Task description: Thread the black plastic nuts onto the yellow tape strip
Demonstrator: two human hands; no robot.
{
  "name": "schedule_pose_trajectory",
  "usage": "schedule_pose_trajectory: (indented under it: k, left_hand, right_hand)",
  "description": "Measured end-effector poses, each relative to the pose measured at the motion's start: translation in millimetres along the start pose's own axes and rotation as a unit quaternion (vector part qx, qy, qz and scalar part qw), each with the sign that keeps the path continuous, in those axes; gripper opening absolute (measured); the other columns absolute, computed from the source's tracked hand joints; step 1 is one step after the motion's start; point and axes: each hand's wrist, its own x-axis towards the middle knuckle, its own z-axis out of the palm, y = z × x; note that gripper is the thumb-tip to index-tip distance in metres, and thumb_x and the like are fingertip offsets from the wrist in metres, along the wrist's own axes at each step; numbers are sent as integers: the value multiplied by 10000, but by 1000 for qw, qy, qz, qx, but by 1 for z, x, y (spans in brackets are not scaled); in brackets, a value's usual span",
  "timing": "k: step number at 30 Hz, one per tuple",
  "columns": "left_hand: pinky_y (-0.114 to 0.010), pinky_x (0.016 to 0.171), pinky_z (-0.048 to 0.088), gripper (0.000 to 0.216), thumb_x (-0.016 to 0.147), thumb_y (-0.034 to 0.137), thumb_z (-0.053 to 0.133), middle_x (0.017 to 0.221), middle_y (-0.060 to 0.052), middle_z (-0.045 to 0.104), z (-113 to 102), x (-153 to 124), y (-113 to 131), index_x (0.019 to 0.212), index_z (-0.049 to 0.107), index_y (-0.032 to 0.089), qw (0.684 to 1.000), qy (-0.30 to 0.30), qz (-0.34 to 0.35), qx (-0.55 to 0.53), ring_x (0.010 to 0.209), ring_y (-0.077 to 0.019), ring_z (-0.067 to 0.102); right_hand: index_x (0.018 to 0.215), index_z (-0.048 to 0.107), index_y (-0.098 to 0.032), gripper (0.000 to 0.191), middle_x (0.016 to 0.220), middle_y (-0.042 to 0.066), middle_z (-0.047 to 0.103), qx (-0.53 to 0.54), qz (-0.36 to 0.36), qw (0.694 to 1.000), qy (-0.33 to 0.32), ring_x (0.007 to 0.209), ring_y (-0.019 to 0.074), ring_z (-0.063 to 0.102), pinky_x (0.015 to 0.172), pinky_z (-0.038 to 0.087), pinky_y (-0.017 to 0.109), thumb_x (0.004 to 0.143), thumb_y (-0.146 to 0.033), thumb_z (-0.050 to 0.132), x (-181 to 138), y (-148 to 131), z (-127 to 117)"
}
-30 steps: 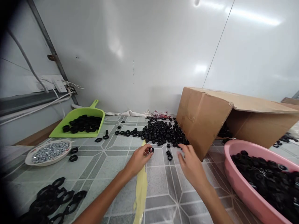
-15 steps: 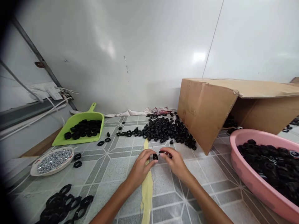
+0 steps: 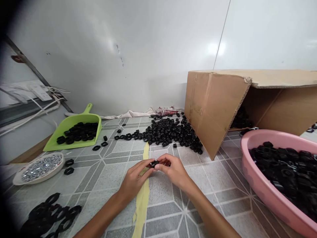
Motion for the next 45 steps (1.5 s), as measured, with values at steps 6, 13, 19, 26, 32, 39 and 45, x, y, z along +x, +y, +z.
schedule_pose_trajectory:
  k: [6, 13, 19, 26, 32, 39, 45]
  left_hand:
    - [-362, 911, 541, 353, 940, 353, 583, 1218, -68, 685, 3, 3, 10, 1278, 651, 275, 994, -6, -45, -99, 1079, -244, 648]
    - [-291, 725, 538, 455, 829, 465, 709, 918, -73, 740, 10, 12, 18, 1175, 700, 170, 916, -13, -217, -337, 705, -150, 637]
    - [-268, 749, 515, 392, 768, 446, 779, 894, -64, 730, 5, 14, 19, 1027, 727, 156, 892, 3, -223, -393, 740, -141, 642]
    - [-350, 833, 549, 383, 761, 412, 789, 952, -86, 756, 4, 12, 23, 1043, 740, 158, 911, -5, -185, -370, 821, -195, 686]
    - [-390, 904, 540, 363, 770, 400, 777, 1034, -99, 749, 5, 10, 23, 1052, 736, 175, 927, -47, -152, -338, 953, -241, 686]
    - [-356, 912, 532, 442, 694, 352, 846, 1011, -88, 737, 8, 12, 10, 1070, 699, 173, 909, 4, -195, -369, 950, -210, 680]
    - [-353, 893, 526, 402, 702, 347, 839, 974, -84, 742, 10, 13, 7, 1036, 714, 161, 907, -7, -195, -373, 914, -205, 676]
  right_hand:
    - [935, 722, -181, 172, 897, 44, 708, 6, -19, 1000, -2, 857, 197, 628, 803, 481, 322, 814, -303, 718, -2, -6, -3]
    - [912, 711, -193, 166, 880, 37, 690, -44, -65, 996, 47, 821, 193, 605, 782, 472, 324, 811, -325, 725, -5, -6, 0]
    - [916, 707, -207, 167, 900, 42, 683, -71, -106, 991, 37, 820, 194, 619, 784, 480, 324, 818, -341, 728, -6, -5, 1]
    - [793, 639, -181, 312, 740, 17, 650, -36, -43, 998, 35, 708, 174, 575, 662, 445, 284, 822, -484, 708, -5, -7, 3]
    - [530, 450, -206, 623, 478, -16, 434, -104, 41, 993, 33, 488, 136, 414, 501, 306, 279, 947, -663, 385, -8, 5, 9]
    - [978, 607, -200, 410, 727, -5, 604, 16, 43, 998, -48, 647, 156, 600, 584, 482, 263, 838, -584, 649, 0, 0, -10]
    - [921, 603, -195, 351, 693, -17, 598, 4, 37, 997, -69, 645, 150, 588, 613, 469, 266, 827, -521, 694, -1, 0, -7]
